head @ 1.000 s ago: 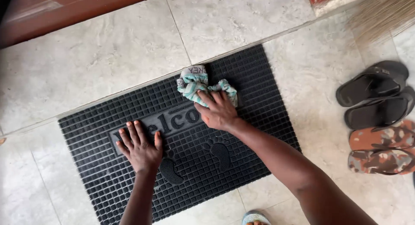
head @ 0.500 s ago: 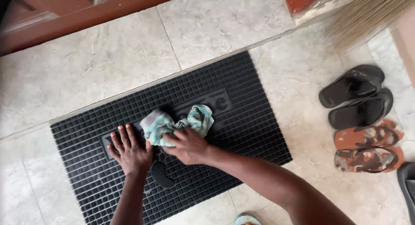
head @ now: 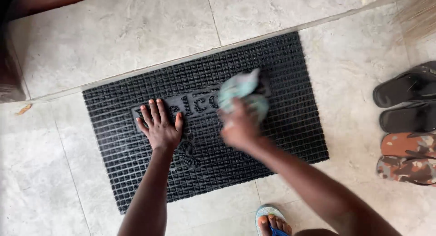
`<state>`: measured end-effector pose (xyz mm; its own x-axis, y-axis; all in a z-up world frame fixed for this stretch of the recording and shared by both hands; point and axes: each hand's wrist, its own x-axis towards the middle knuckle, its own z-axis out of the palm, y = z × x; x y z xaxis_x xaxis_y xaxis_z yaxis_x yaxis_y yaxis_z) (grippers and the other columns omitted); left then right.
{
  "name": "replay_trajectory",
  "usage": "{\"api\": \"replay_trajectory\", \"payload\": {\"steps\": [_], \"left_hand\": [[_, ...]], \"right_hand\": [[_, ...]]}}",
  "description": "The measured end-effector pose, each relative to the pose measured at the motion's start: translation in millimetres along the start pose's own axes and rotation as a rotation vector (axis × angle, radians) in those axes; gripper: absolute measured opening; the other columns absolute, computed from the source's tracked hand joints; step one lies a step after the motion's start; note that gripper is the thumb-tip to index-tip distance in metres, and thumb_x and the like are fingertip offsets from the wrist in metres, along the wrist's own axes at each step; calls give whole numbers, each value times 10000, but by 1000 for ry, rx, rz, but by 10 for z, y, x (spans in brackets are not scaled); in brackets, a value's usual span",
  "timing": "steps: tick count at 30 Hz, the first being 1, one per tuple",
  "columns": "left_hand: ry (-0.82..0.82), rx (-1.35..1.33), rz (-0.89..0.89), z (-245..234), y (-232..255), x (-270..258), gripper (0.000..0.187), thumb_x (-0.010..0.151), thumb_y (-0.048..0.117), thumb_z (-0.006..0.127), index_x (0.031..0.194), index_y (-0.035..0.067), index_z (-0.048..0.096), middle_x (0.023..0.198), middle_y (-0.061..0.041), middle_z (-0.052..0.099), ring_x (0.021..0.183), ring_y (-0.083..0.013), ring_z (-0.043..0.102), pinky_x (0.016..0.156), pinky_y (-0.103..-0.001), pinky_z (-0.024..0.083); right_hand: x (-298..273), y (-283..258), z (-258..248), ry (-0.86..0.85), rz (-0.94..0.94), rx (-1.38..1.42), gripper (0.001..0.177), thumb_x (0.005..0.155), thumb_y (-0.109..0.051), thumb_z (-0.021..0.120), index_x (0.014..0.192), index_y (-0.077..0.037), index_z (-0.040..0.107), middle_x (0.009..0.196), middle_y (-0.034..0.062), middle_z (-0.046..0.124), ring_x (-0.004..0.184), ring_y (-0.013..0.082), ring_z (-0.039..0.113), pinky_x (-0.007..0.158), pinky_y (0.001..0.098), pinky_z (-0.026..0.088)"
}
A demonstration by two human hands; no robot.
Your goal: The person is cleaning a black rubber welcome mat by wiping it with a cloth and then shaking it out outdoors.
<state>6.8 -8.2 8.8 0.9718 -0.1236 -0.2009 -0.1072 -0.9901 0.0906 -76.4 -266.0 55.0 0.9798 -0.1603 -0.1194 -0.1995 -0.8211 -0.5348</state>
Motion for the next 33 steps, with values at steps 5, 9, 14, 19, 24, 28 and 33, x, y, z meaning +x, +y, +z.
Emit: {"api": "replay_trajectory", "payload": {"steps": [5,9,14,19,24,28,33], "left_hand": [[49,-73,22,82,-45,-21,902,965,705,286,1659,139,177,1731,-112,145,1586,-355,39,1218,-620,-9],[109,-111,49,43,-32,-53,875,1001,690,315,1653,110,247,1725,-145,206,1596,-363,78,1234,-603,7],[118,-114,47,8,3,-53,861,1031,677,293,1651,81,251,1721,-161,201,1595,-366,67,1237,-607,4],[64,-57,27,-10,-7,-64,855,1021,682,241,1654,109,190,1729,-125,146,1590,-360,27,1235,-615,-12],[45,-65,10,-69,23,-82,860,1014,688,253,1651,115,173,1722,-118,136,1580,-367,19,1224,-621,-21],[34,-122,27,3,-43,-33,873,1008,705,273,1654,128,161,1718,-125,133,1575,-382,12,1212,-635,-21],[32,-111,41,13,-74,-72,861,1008,700,297,1655,148,160,1729,-108,143,1579,-373,17,1226,-631,-8]], "right_hand": [[-826,-723,474,-300,-512,258,501,840,-143,660,1319,-41,557,1169,197,621,985,348,611,838,512,481],[-730,-155,130,-232,-390,118,402,940,-278,663,1322,-171,601,1169,141,596,925,298,580,745,461,496],[-260,951,-650,48,-337,-369,461,777,-67,680,1213,-202,745,1298,126,585,899,353,558,676,439,541],[58,1041,-559,271,-89,-485,476,781,-151,753,1254,-102,726,1337,164,530,1072,429,559,833,532,539],[-330,-142,50,13,-351,-168,483,750,-158,739,1228,-93,726,1313,192,506,1076,421,553,856,581,498],[-627,-514,348,-297,-668,-172,468,807,-66,702,1268,-141,689,1408,169,530,1168,358,546,947,560,468],[-146,-624,-694,-357,-572,-366,895,709,68,673,1515,-258,462,1374,115,566,1231,311,522,1052,575,398]]}}
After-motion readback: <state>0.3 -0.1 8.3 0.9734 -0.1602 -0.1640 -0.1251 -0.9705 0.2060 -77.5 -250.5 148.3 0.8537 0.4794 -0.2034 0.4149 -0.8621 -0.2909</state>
